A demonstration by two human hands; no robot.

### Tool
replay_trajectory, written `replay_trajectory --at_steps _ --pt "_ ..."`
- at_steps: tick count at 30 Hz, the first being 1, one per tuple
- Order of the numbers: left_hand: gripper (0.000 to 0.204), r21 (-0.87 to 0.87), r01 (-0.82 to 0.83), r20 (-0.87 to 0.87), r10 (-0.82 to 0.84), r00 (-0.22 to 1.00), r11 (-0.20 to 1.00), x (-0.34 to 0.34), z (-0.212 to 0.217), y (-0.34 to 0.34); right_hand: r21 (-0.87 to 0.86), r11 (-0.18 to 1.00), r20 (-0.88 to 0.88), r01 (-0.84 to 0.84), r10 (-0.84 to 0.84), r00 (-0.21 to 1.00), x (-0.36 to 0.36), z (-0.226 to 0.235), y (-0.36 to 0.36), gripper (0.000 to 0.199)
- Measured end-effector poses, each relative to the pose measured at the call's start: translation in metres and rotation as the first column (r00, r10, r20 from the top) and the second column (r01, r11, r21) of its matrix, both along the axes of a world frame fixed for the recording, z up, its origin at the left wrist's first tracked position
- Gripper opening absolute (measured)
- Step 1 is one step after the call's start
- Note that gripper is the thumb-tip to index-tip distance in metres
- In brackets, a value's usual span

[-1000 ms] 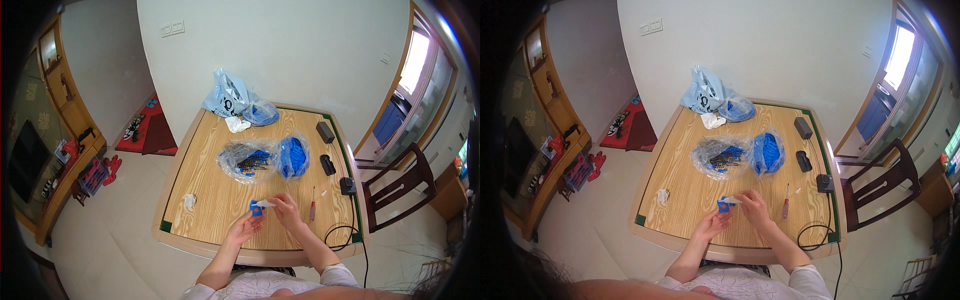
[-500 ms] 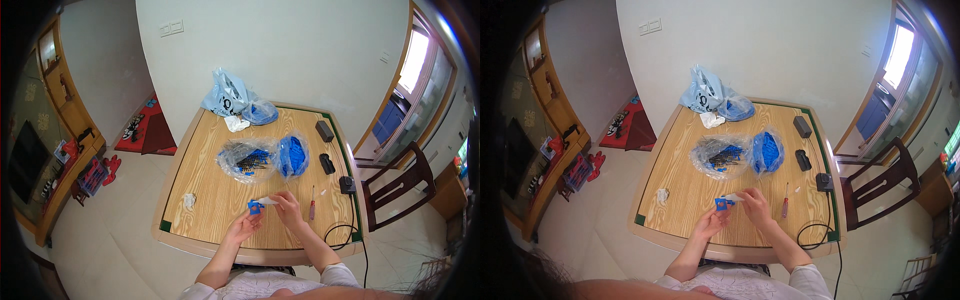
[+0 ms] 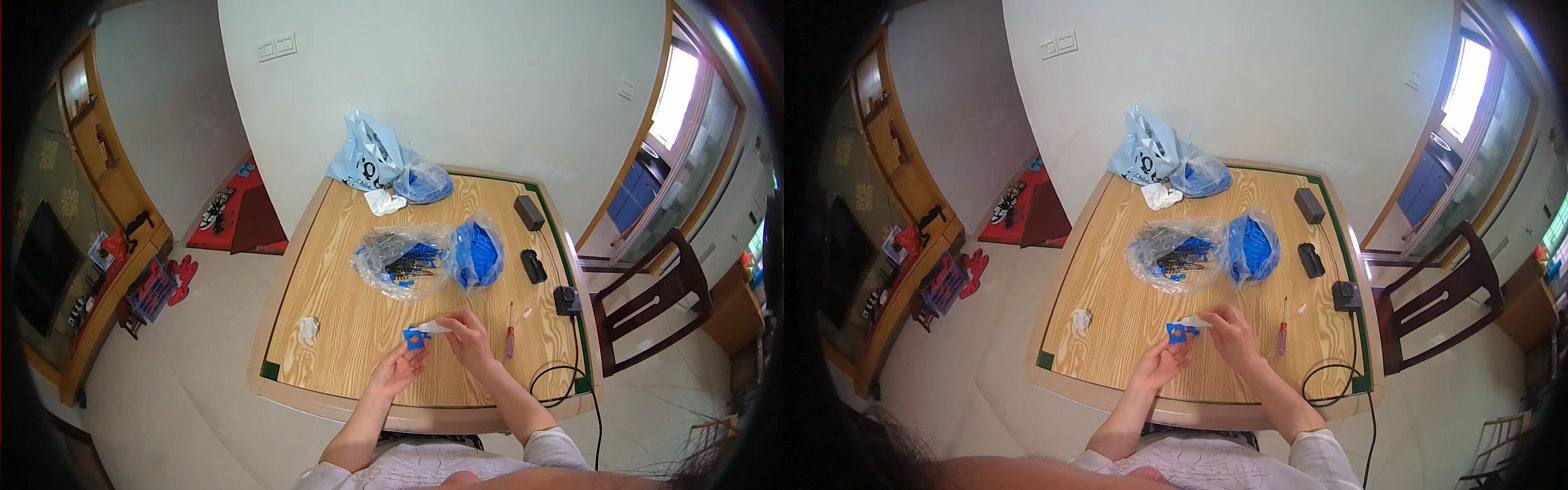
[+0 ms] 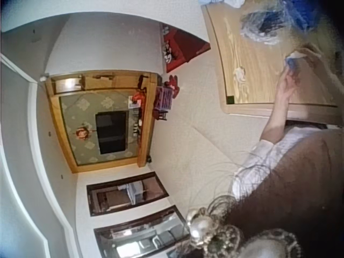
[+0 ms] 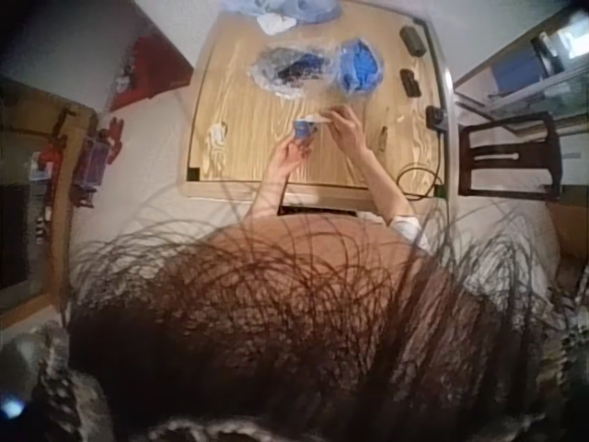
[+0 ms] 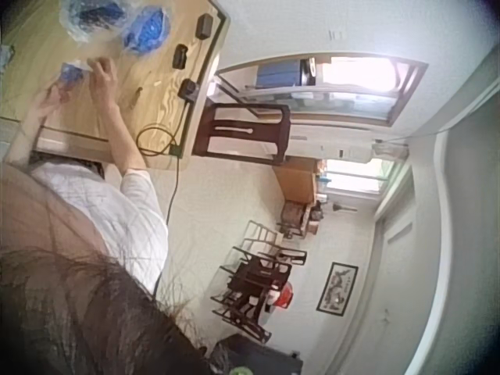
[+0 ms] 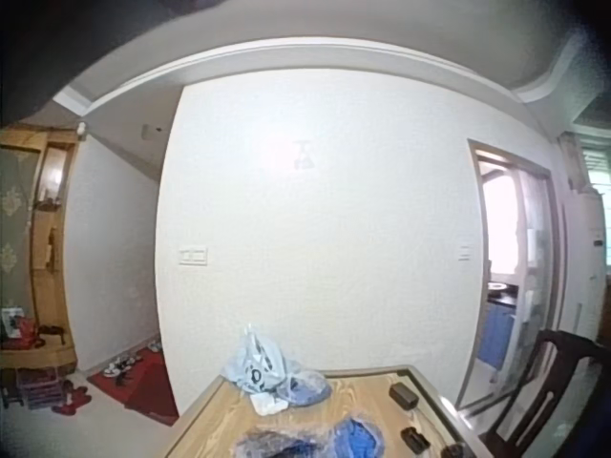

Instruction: The person assembles small blue plastic housings and white inner components on a table using a screwdriver to secure them with small screws.

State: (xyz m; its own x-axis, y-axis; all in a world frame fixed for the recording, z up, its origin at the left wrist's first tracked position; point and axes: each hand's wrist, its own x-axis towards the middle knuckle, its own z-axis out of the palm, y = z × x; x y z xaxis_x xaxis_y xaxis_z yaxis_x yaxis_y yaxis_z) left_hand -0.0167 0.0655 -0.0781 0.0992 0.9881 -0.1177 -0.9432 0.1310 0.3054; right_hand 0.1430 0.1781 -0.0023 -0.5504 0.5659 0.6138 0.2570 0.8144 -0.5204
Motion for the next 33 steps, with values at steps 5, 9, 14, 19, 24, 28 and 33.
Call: replay_trajectory --at_steps 5,9,14,19,24,28,33 --pt "0.037 -0.028 -0.014 -0.020 0.013 1.000 1.000 0.0005 -0.0005 0.0000 0.010 1.000 0.010 -0.018 0.018 1.000 -0.0027 0.0057 -0.0042 0.032" --pt "0.037 0.001 0.001 -0.007 -0.001 1.000 1.000 0.0008 -0.0022 0.0011 0.018 1.000 0.031 -0.014 0.014 0.999 -0.0030 0.0056 -0.0040 0.033" --pt "0.038 -0.018 -0.004 -0.023 0.003 1.000 1.000 0.0001 -0.0034 0.0004 -0.008 1.000 0.028 -0.023 0.024 0.999 -0.0029 0.0061 -0.0048 0.033" --pt "0.039 -0.017 0.000 -0.014 -0.001 1.000 1.000 0.0009 -0.0004 -0.0008 0.000 1.000 -0.023 -0.015 0.015 1.000 -0.0023 -0.0001 -0.0012 0.030" --pt "0.037 -0.008 -0.005 0.024 0.006 1.000 1.000 -0.0005 -0.0026 -0.0013 -0.006 1.000 -0.052 -0.005 0.004 0.999 0.0023 0.0028 0.0005 0.028" --pt "0.036 0.025 -0.018 0.029 0.017 0.999 1.000 -0.0002 -0.0018 -0.0029 -0.011 1.000 -0.026 0.008 -0.008 1.000 0.0026 0.0006 0.0006 0.029" --pt "0.036 0.046 -0.014 0.034 0.013 0.999 0.999 -0.0005 0.0004 -0.0032 0.003 1.000 -0.017 0.001 -0.001 1.000 0.0020 0.0017 0.0022 0.031"
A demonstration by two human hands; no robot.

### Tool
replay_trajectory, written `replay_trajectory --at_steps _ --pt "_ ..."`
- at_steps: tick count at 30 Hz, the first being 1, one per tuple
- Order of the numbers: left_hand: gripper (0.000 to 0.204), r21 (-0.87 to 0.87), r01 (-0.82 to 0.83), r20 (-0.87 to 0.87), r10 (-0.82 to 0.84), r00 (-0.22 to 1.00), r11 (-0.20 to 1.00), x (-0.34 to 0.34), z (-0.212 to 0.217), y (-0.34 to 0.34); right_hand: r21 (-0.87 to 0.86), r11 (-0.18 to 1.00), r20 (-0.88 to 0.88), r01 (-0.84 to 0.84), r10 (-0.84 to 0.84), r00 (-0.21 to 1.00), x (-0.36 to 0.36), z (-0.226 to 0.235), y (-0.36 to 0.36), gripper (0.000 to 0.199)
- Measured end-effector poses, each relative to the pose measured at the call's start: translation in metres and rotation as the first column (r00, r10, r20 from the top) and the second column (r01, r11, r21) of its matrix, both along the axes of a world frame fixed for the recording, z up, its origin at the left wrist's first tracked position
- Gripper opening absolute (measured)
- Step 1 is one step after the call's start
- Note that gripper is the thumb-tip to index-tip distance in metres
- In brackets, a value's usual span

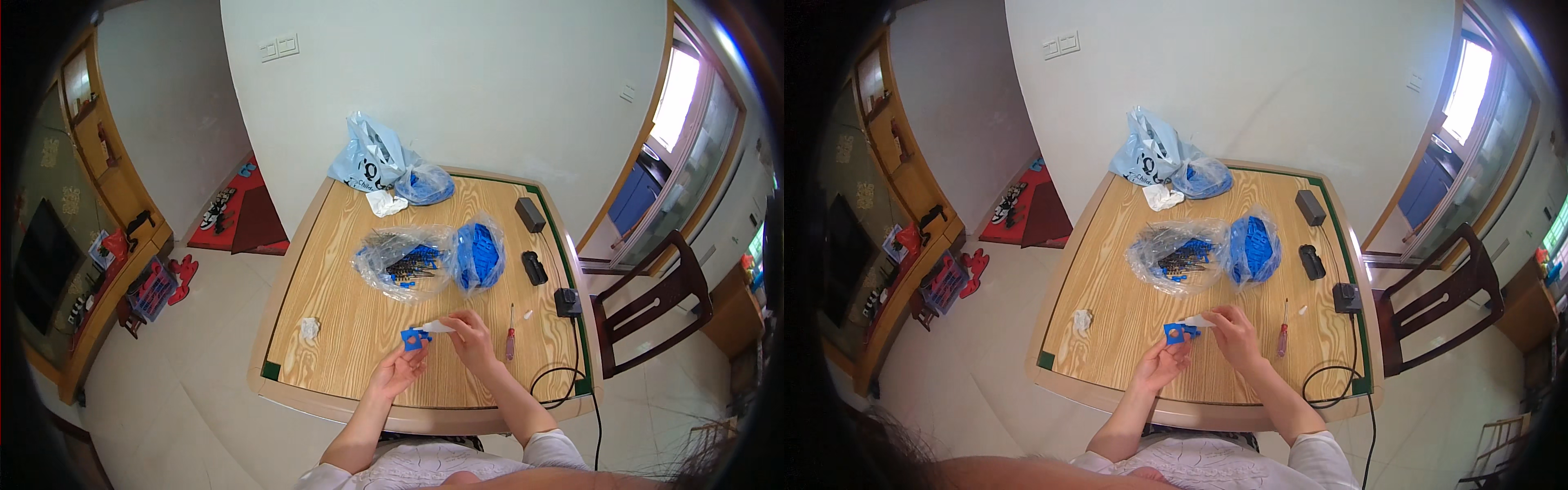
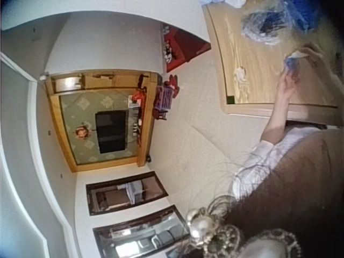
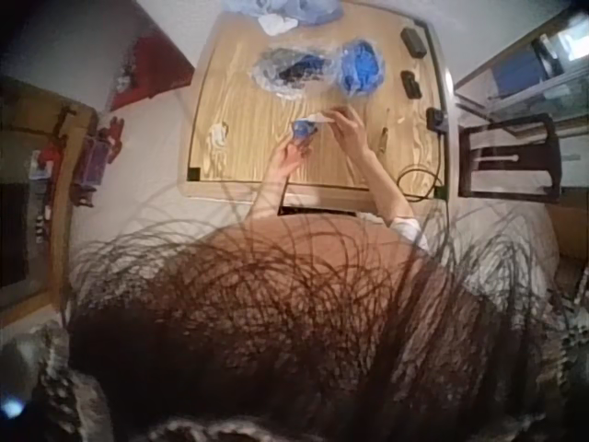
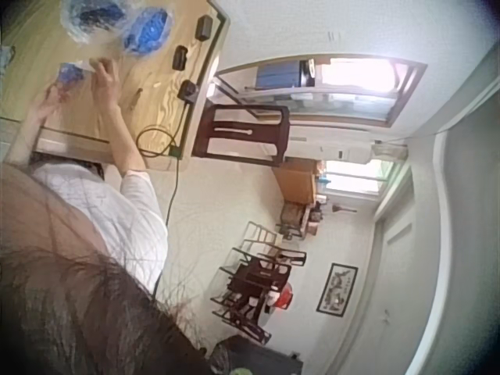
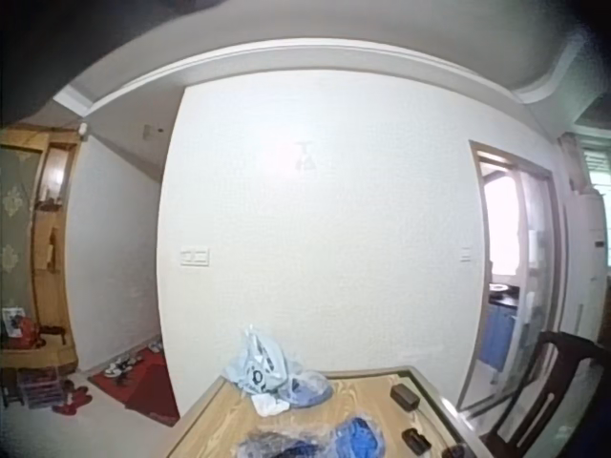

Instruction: The person assembles small blue plastic housings and white inner components on a table using a screwdriver to secure them with small screws.

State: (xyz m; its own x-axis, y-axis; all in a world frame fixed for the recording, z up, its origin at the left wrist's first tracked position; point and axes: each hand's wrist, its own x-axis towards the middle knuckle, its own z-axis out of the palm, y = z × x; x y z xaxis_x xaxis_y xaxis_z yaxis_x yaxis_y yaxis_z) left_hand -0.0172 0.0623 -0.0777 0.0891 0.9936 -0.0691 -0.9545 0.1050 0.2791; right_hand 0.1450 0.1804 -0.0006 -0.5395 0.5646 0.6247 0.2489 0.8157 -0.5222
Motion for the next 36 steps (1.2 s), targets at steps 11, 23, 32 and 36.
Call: replay_trajectory --at_steps 11,23,32,36 --pt "0.039 0.011 -0.005 -0.007 0.005 1.000 1.000 0.000 -0.002 -0.001 0.019 1.000 0.020 -0.003 0.003 1.000 0.003 -0.002 0.002 0.030" --pt "0.038 0.035 -0.007 -0.013 0.007 1.000 0.999 -0.001 -0.003 0.000 0.043 0.999 0.021 0.003 -0.004 1.000 0.001 0.000 0.001 0.029" --pt "0.037 -0.003 -0.044 0.015 0.044 0.999 0.999 0.000 -0.003 0.001 -0.046 0.999 -0.018 0.009 -0.010 1.000 0.003 0.007 -0.008 0.027" --pt "0.036 0.040 -0.108 0.092 0.104 0.990 0.993 0.002 -0.005 0.004 -0.058 0.998 0.030 0.017 -0.016 0.999 0.005 0.009 -0.022 0.029"
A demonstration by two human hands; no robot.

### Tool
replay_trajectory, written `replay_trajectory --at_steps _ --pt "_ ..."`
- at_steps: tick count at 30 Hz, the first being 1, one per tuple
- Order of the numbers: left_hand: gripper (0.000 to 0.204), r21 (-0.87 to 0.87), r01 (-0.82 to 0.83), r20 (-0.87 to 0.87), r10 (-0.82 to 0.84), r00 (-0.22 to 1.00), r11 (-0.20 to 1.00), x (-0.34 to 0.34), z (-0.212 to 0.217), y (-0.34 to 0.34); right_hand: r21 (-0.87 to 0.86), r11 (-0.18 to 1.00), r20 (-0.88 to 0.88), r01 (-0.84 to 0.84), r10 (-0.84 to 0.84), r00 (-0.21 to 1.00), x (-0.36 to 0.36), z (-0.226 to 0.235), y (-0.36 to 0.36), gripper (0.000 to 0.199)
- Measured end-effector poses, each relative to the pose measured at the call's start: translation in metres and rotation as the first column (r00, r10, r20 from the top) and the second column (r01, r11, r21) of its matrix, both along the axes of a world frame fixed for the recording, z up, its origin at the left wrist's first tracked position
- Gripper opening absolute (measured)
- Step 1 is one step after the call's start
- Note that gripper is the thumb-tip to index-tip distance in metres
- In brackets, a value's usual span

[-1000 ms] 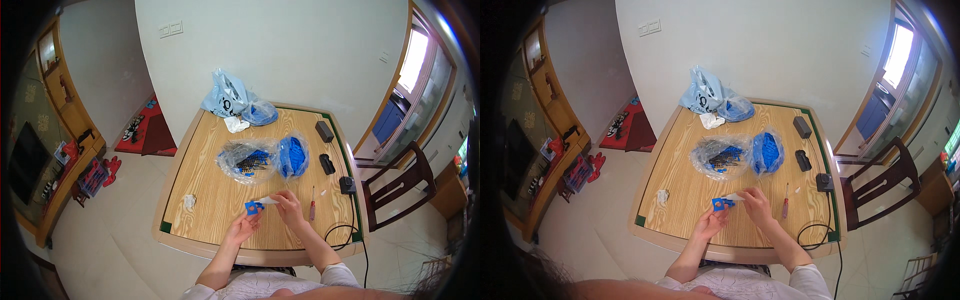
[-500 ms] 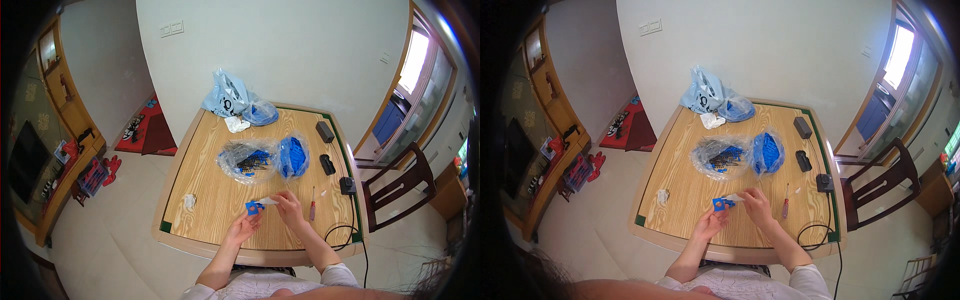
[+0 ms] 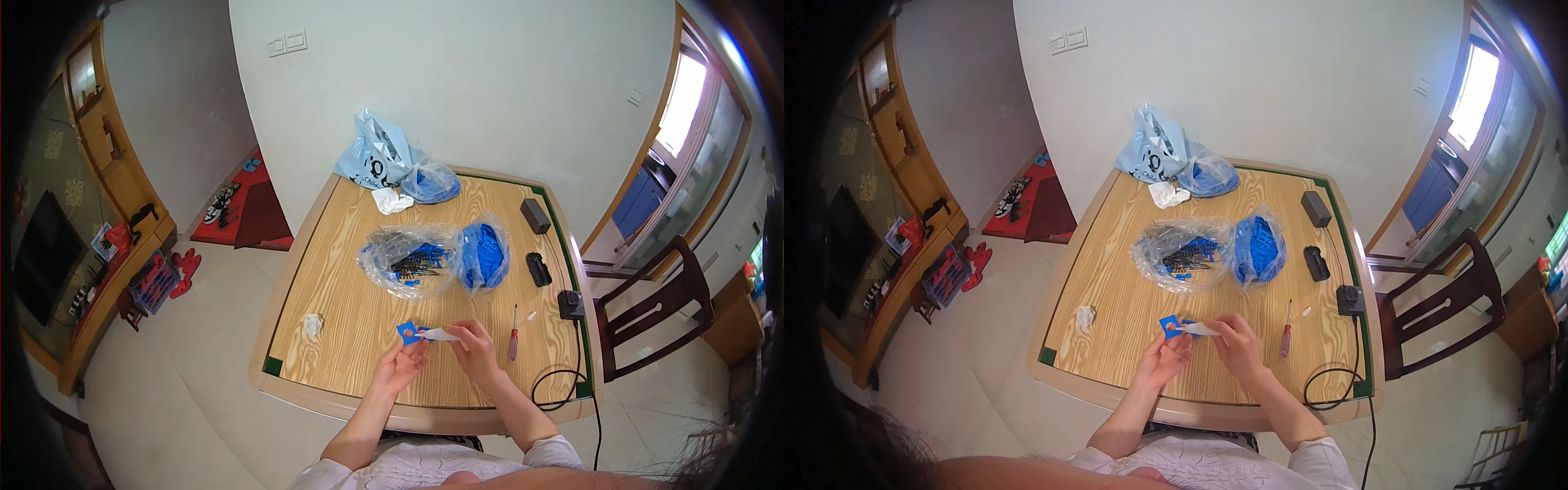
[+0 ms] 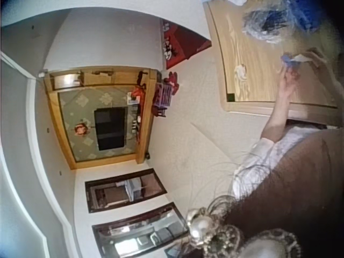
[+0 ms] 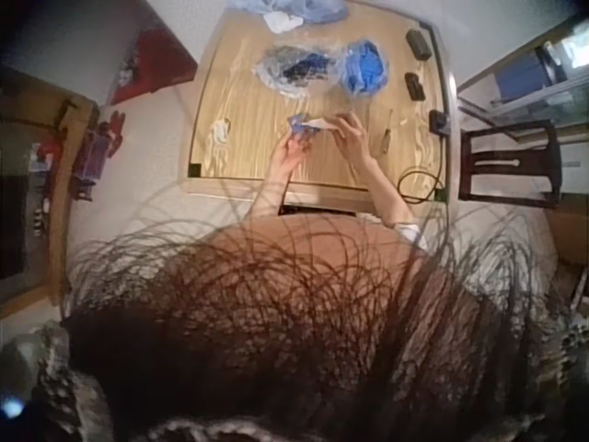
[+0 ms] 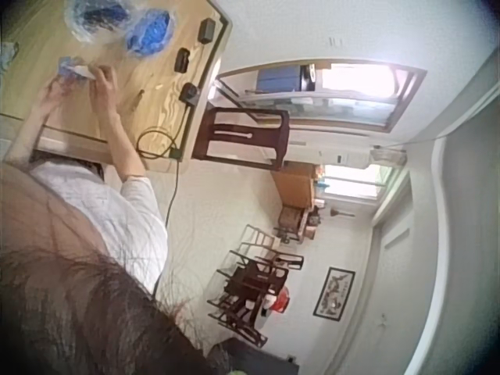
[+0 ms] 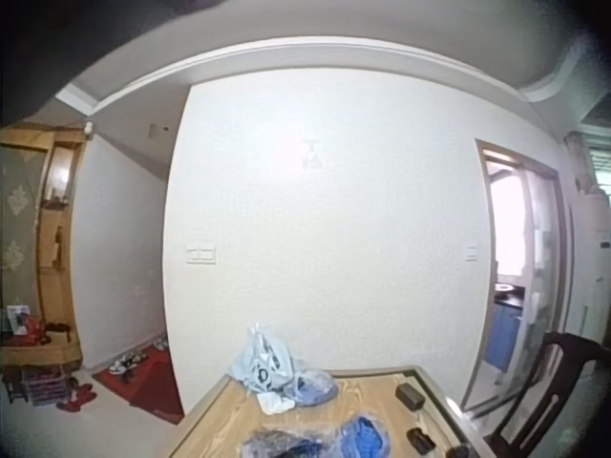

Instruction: The person assembles small blue plastic housings and white inner components on a table using a screwdriver to secure them with small screws.

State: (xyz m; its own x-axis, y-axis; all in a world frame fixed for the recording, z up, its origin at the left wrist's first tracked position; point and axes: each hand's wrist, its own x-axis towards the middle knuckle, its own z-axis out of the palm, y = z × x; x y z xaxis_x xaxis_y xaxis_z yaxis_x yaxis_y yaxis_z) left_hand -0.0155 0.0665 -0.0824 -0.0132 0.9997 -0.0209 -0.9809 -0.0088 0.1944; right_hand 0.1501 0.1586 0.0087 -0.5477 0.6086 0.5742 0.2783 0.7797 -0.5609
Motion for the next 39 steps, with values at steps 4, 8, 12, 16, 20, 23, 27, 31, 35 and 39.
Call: replay_trajectory --at_steps 4,8,12,16,20,23,27,31,35,39 --pt "0.033 -0.022 -0.048 0.039 0.049 0.998 0.999 0.001 0.001 0.002 0.002 0.999 0.002 -0.040 0.040 0.999 -0.002 0.000 -0.005 0.032" --pt "0.032 -0.016 -0.068 0.052 0.069 0.996 0.998 0.003 -0.001 0.002 0.001 0.999 0.020 -0.050 0.050 0.999 -0.004 -0.001 -0.007 0.035" --pt "0.031 -0.023 -0.071 0.068 0.072 0.995 0.997 0.003 0.000 0.002 0.000 0.998 0.018 -0.057 0.057 0.998 -0.007 0.002 -0.009 0.035" --pt "0.031 -0.018 -0.073 0.060 0.074 0.995 0.997 0.003 -0.001 0.003 0.036 0.998 0.028 -0.051 0.050 0.998 -0.010 0.003 -0.008 0.036" --pt "0.031 -0.008 -0.079 0.048 0.080 0.996 0.997 0.005 -0.001 0.004 0.051 0.997 0.022 -0.053 0.052 0.998 -0.009 0.002 -0.006 0.037" --pt "0.031 -0.059 -0.080 0.053 0.084 0.995 0.995 0.005 0.003 0.004 0.048 0.997 0.023 -0.056 0.055 0.998 -0.009 0.000 -0.004 0.038" --pt "0.030 -0.035 -0.085 0.043 0.086 0.995 0.996 0.005 0.001 0.003 0.054 0.997 0.020 -0.060 0.059 0.998 -0.010 0.002 -0.005 0.037" --pt "0.029 -0.063 -0.085 0.025 0.087 0.996 0.994 0.006 0.005 0.003 0.068 0.996 0.032 -0.061 0.059 0.998 -0.009 0.006 -0.005 0.037" --pt "0.028 -0.048 -0.088 0.028 0.089 0.996 0.995 0.005 0.003 0.003 0.066 0.996 0.026 -0.061 0.060 0.998 -0.010 0.004 -0.005 0.036" --pt "0.029 -0.027 -0.077 0.027 0.078 0.997 0.997 0.004 0.000 0.003 0.056 0.996 0.033 -0.065 0.063 0.997 -0.010 0.005 -0.005 0.036"
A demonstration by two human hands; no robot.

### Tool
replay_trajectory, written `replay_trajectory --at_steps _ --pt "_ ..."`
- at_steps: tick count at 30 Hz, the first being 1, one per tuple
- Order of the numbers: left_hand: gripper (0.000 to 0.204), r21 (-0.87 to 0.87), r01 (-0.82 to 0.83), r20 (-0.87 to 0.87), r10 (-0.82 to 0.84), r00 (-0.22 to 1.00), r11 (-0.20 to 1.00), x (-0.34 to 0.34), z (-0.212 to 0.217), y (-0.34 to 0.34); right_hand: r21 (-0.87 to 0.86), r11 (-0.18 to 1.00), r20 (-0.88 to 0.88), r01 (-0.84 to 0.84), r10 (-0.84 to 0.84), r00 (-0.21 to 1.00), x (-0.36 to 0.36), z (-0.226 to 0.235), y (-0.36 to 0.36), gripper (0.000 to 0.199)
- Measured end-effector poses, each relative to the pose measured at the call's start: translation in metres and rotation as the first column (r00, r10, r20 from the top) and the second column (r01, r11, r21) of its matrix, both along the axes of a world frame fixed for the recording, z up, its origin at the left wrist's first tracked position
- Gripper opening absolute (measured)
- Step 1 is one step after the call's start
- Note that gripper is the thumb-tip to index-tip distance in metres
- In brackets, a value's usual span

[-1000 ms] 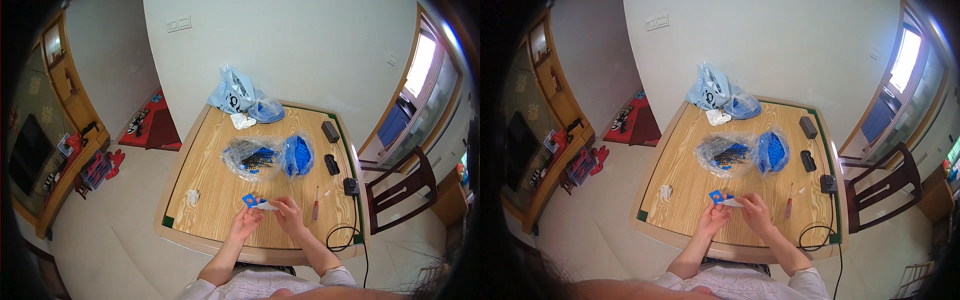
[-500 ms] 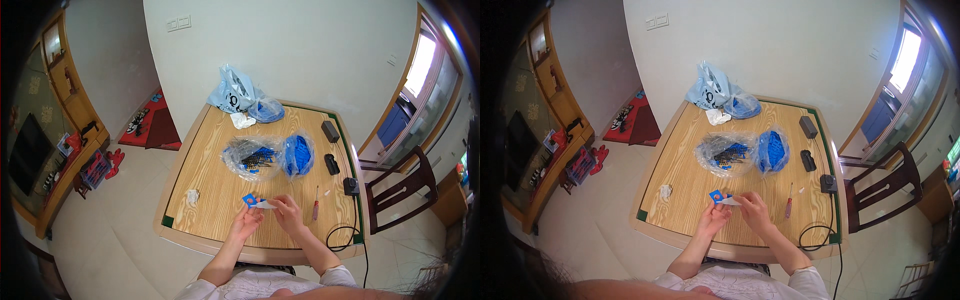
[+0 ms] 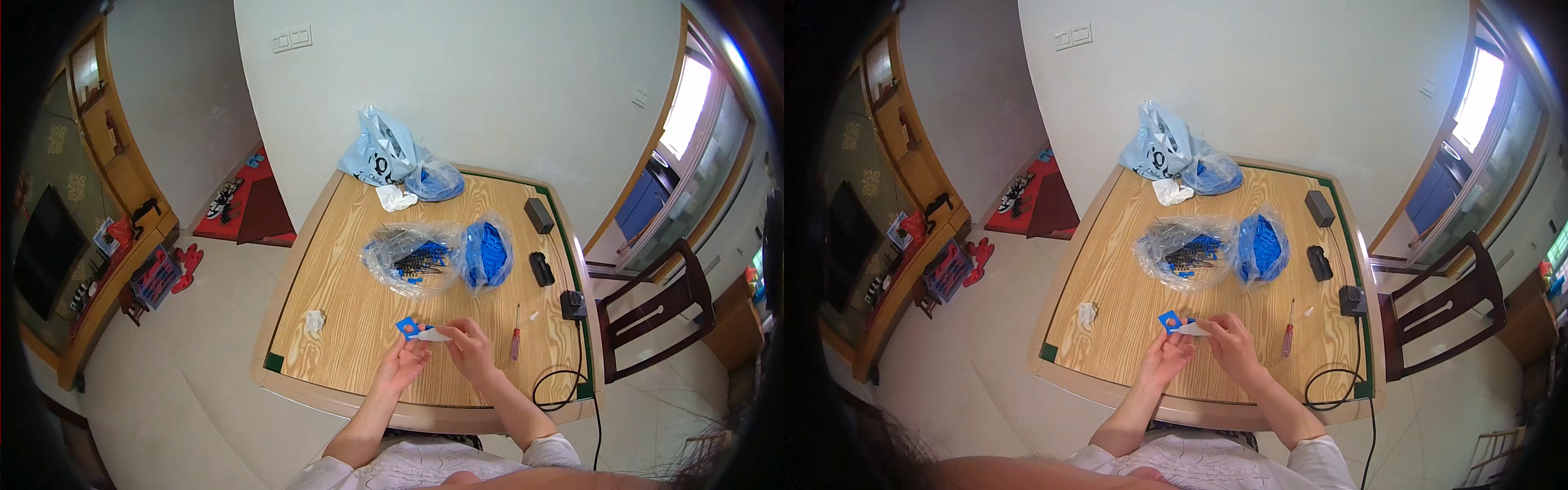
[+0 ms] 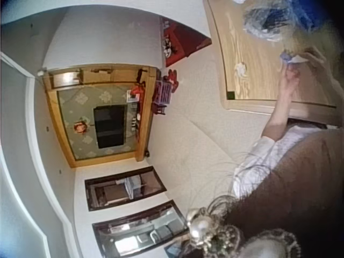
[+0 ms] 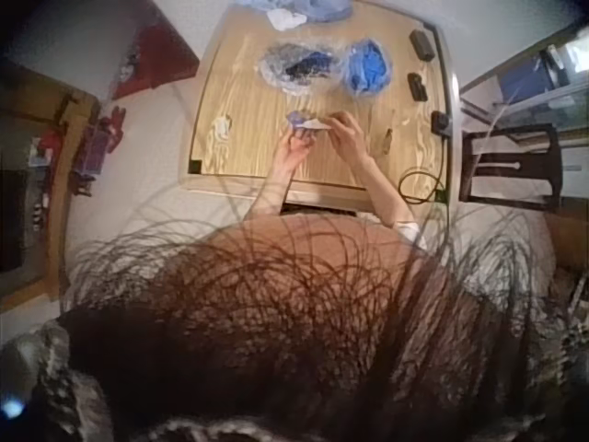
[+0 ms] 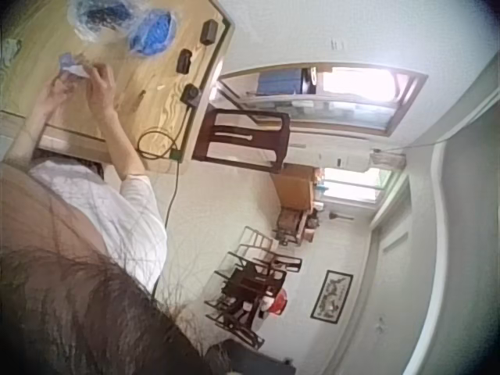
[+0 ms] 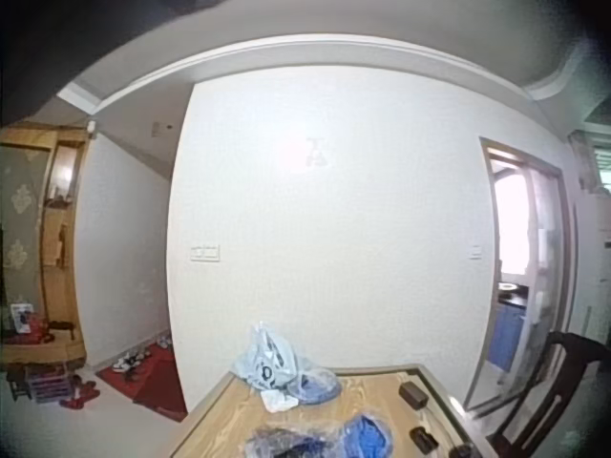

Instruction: The person assembles small blue plastic housings and white inner components on a table using a screwdriver to secure them with small screws.

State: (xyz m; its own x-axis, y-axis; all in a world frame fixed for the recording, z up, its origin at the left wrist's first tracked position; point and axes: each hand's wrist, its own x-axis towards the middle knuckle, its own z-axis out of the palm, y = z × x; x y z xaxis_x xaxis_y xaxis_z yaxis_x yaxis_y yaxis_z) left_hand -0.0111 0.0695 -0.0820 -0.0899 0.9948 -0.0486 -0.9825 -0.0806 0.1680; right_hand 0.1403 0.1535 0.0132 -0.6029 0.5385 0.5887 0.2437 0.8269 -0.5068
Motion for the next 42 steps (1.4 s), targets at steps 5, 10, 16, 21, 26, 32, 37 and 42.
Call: replay_trajectory --at_steps 5,10,16,21,26,32,37,42 --pt "0.029 0.012 0.001 0.010 -0.001 1.000 1.000 0.0009 0.0015 0.0003 -0.050 0.999 -0.024 0.014 -0.016 1.000 0.0011 -0.0026 0.0007 0.036" --pt "0.029 -0.023 -0.008 0.007 0.008 1.000 1.000 0.0000 0.0005 -0.0006 -0.040 0.999 -0.029 0.009 -0.011 1.000 0.0013 -0.0053 0.0027 0.036" --pt "0.030 -0.031 -0.023 0.007 0.023 1.000 0.999 0.0012 0.0026 -0.0008 -0.028 1.000 -0.022 0.014 -0.015 1.000 0.0019 -0.0009 0.0014 0.036" --pt "0.029 -0.022 -0.019 -0.009 0.019 1.000 1.000 0.0006 0.0004 0.0001 -0.021 1.000 0.016 0.003 -0.003 1.000 0.0003 0.0021 -0.0022 0.036" --pt "0.029 0.000 -0.002 0.012 0.002 1.000 1.000 0.0001 -0.0019 0.0000 -0.020 1.000 -0.001 -0.001 0.001 1.000 0.0002 -0.0015 -0.0004 0.037" --pt "0.031 -0.016 -0.003 -0.011 0.003 1.000 1.000 0.0010 0.0004 -0.0004 -0.037 0.999 -0.006 -0.005 0.005 1.000 -0.0006 -0.0011 0.0000 0.037" --pt "0.030 -0.009 -0.006 -0.004 0.006 1.000 1.000 0.0001 -0.0002 -0.0013 -0.025 1.000 0.000 -0.005 0.005 1.000 -0.0020 0.0022 -0.0016 0.036" --pt "0.030 -0.008 -0.010 0.017 0.010 1.000 1.000 0.0000 0.0009 -0.0012 -0.018 1.000 -0.010 -0.004 0.004 1.000 -0.0019 0.0039 -0.0007 0.034"
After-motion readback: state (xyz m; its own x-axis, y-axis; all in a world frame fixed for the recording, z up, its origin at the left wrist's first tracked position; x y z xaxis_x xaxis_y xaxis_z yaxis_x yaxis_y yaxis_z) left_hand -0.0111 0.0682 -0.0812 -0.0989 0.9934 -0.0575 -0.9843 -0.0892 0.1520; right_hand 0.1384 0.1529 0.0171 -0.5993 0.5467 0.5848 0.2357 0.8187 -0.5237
